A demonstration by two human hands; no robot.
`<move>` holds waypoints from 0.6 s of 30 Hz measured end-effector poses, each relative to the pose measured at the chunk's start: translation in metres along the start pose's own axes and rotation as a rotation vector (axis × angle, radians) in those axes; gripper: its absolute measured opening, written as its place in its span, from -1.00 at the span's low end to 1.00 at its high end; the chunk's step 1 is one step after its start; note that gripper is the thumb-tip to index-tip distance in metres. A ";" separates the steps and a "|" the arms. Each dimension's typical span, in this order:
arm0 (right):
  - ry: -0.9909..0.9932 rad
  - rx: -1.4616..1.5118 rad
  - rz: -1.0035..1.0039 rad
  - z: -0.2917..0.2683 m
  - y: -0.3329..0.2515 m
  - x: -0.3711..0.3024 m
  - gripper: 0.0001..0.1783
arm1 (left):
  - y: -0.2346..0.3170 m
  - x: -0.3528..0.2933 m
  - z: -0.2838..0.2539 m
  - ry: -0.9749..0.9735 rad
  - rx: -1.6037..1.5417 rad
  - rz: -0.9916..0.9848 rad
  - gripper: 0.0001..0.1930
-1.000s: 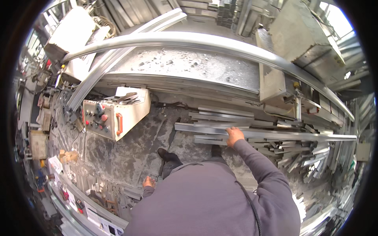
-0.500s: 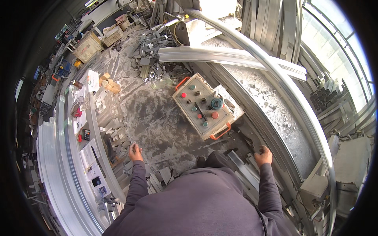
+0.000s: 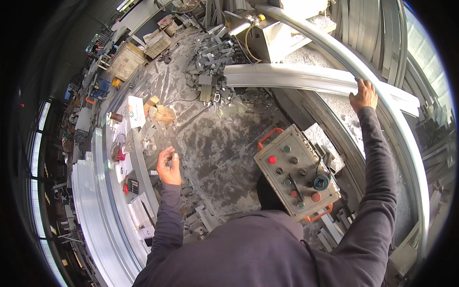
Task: The person loads long metal profiles into a cutting machine, operates the controls to cut them, marks the cut pieces with a marker, and stacks them. The person repeats this cycle multiple times, handling each profile individually and organizing the cut pieces on the floor.
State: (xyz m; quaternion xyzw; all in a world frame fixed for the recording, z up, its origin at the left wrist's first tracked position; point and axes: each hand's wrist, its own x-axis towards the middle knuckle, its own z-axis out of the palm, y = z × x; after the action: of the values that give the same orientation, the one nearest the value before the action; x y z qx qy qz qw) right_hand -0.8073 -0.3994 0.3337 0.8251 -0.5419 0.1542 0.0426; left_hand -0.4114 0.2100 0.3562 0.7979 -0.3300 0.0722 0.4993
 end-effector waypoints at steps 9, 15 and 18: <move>-0.264 -0.205 0.230 0.087 -0.019 0.210 0.28 | 0.107 0.173 0.193 -0.659 -0.136 0.360 -0.72; -0.287 -0.070 0.109 0.070 0.002 0.189 0.39 | 0.150 0.235 0.312 -0.887 -0.334 0.652 -0.75; -0.306 -0.132 0.224 0.068 0.021 0.182 0.43 | 0.138 0.273 0.350 -0.958 -0.373 0.671 -0.75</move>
State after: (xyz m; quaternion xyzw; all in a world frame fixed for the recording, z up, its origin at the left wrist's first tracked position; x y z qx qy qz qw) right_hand -0.7456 -0.5844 0.3220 0.7688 -0.6394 -0.0053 -0.0037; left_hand -0.3577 -0.2488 0.4090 0.4936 -0.7578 -0.2002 0.3770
